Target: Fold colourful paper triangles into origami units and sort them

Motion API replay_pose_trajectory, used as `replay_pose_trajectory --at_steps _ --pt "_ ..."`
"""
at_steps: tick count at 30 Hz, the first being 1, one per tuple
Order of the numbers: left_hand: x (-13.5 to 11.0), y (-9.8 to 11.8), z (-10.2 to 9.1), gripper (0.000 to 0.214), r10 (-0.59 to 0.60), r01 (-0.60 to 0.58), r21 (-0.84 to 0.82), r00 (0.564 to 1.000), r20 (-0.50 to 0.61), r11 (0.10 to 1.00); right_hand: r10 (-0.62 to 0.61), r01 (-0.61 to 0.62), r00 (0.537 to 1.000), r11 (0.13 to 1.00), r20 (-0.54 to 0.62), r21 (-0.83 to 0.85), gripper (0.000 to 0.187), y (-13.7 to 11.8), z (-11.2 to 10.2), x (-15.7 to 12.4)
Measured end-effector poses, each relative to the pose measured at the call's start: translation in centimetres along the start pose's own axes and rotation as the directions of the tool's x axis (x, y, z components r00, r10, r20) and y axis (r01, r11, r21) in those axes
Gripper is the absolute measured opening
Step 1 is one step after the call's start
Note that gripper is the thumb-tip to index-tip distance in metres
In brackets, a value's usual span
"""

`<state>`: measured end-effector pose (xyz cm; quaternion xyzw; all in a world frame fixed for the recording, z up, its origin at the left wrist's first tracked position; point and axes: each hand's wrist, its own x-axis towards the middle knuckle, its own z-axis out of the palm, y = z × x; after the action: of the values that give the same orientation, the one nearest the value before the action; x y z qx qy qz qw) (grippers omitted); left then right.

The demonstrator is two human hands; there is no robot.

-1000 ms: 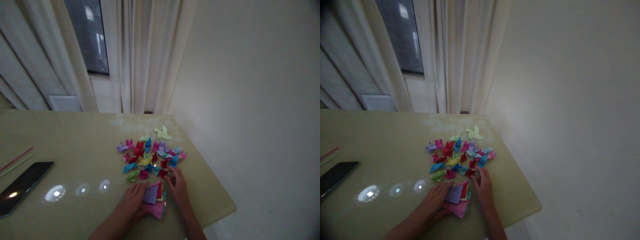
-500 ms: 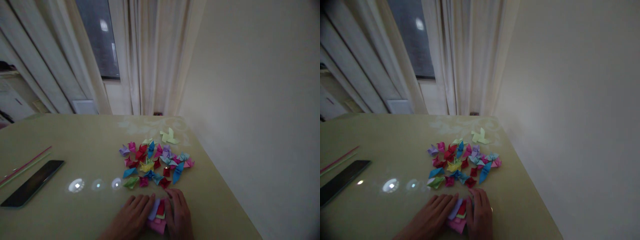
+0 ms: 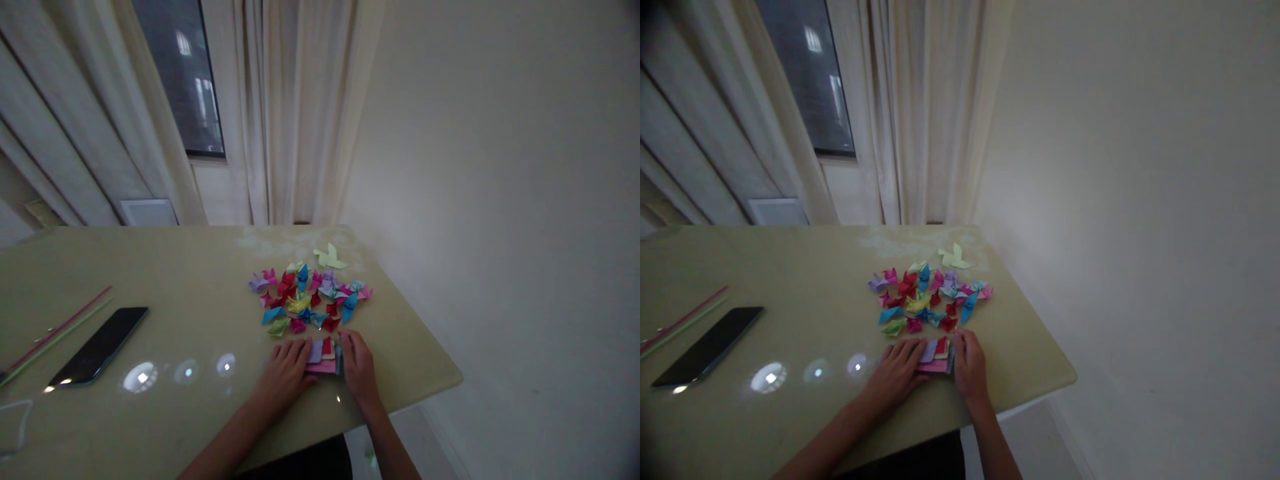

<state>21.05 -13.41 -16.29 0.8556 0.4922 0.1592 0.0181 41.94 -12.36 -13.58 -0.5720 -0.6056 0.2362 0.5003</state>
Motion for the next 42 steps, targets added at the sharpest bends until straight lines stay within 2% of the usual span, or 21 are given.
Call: replay_pose_trajectory --at_steps 5,9,12,19,21,23,25,26,27,29,30,31,33,34,35,36,37,39,40,41,42 --pt "2.0 0.7 0.2 0.042 0.056 -0.056 0.109 0.998 0.006 0.992 0.025 -0.025 1.000 1.000 0.010 -0.014 0.044 -0.6 1.0 -1.5" --pt "2.8 1.0 0.2 0.048 0.179 -0.173 0.171 0.984 -0.021 0.970 0.049 -0.049 0.999 0.999 -0.004 0.019 0.053 -0.7 1.3 -1.4" --pt "2.8 0.3 0.7 0.046 0.171 -0.165 0.151 0.985 -0.026 0.975 0.067 -0.066 0.998 0.994 -0.002 0.088 0.055 -0.7 1.1 -1.2" --pt "1.6 -1.7 1.9 0.054 0.077 -0.109 -0.191 0.983 -0.168 0.976 0.014 -0.018 0.999 0.991 0.032 0.134 0.050 -1.6 1.5 -1.8" --pt "1.0 -1.5 1.3 0.055 0.019 -0.097 -0.354 0.976 -0.216 0.930 -0.053 0.045 0.997 0.990 0.057 0.131 0.048 -2.5 1.7 -1.6" --pt "0.5 -1.0 0.5 0.053 -0.012 -0.112 -0.521 0.973 -0.229 0.846 -0.157 0.155 0.987 0.982 0.012 0.104 0.051 -3.9 1.8 -1.0" --pt "0.2 -0.7 -0.3 0.056 -0.035 -0.126 -0.674 0.975 -0.220 0.727 -0.298 0.299 0.954 0.954 -0.033 0.039 0.057 -5.7 1.9 -0.1" --pt "0.2 -0.6 -0.6 0.061 -0.066 -0.118 -0.739 0.974 -0.215 0.664 -0.385 0.385 0.923 0.923 0.020 0.004 0.061 -6.7 1.9 0.4" --pt "0.2 -0.6 -0.8 0.067 -0.117 -0.098 -0.791 0.971 -0.209 0.604 -0.470 0.476 0.873 0.879 0.130 -0.018 0.065 -7.7 1.8 0.9" --pt "0.5 -0.8 -1.3 0.074 -0.249 -0.045 -0.867 0.949 -0.192 0.497 -0.566 0.619 0.728 0.785 0.387 -0.016 0.075 -9.5 1.4 2.1" --pt "0.7 -0.9 -1.7 0.074 -0.304 -0.021 -0.891 0.936 -0.177 0.454 -0.579 0.652 0.688 0.758 0.438 -0.023 0.079 -10.3 1.2 2.7" --pt "0.8 -1.1 -2.0 0.070 -0.345 0.002 -0.906 0.925 -0.159 0.423 -0.585 0.656 0.706 0.753 0.398 -0.056 0.081 -10.9 1.1 3.2" --pt "1.2 -1.5 -2.8 0.052 -0.383 0.033 -0.916 0.914 -0.134 0.399 -0.575 0.581 0.814 0.799 0.083 -0.158 0.079 -11.7 1.0 4.1" --pt "1.3 -1.7 -3.1 0.041 -0.395 0.044 -0.914 0.910 -0.130 0.404 -0.561 0.542 0.826 0.820 -0.064 -0.184 0.079 -11.9 1.3 4.3" --pt "1.4 -1.8 -3.3 0.035 -0.406 0.049 -0.908 0.903 -0.137 0.417 -0.567 0.543 0.816 0.818 -0.113 -0.190 0.078 -12.1 1.7 4.5" --pt "1.5 -2.0 -3.4 0.034 -0.412 0.048 -0.901 0.899 -0.149 0.431 -0.599 0.583 0.799 0.793 -0.052 -0.177 0.076 -12.3 2.1 4.5" --pt "1.5 -2.1 -3.5 0.036 -0.418 0.044 -0.897 0.894 -0.161 0.441 -0.643 0.650 0.760 0.746 0.096 -0.145 0.072 -12.5 2.5 4.6" --pt "1.6 -2.2 -3.4 0.039 -0.425 0.035 -0.895 0.888 -0.177 0.446 -0.677 0.748 0.629 0.660 0.381 -0.062 0.065 -13.2 2.8 4.7" --pt "1.6 -2.2 -3.3 0.038 -0.430 0.038 -0.894 0.885 -0.177 0.447 -0.682 0.759 0.613 0.648 0.400 -0.059 0.062 -13.6 2.6 4.9" --pt "1.7 -2.1 -3.3 0.036 -0.436 0.048 -0.891 0.883 -0.173 0.451 -0.697 0.744 0.658 0.661 0.286 -0.099 0.060 -14.0 2.2 5.2" --pt "1.7 -2.0 -3.4 0.034 -0.443 0.059 -0.887 0.880 -0.170 0.459 -0.712 0.715 0.697 0.683 0.080 -0.152 0.058 -14.4 1.8 5.4"
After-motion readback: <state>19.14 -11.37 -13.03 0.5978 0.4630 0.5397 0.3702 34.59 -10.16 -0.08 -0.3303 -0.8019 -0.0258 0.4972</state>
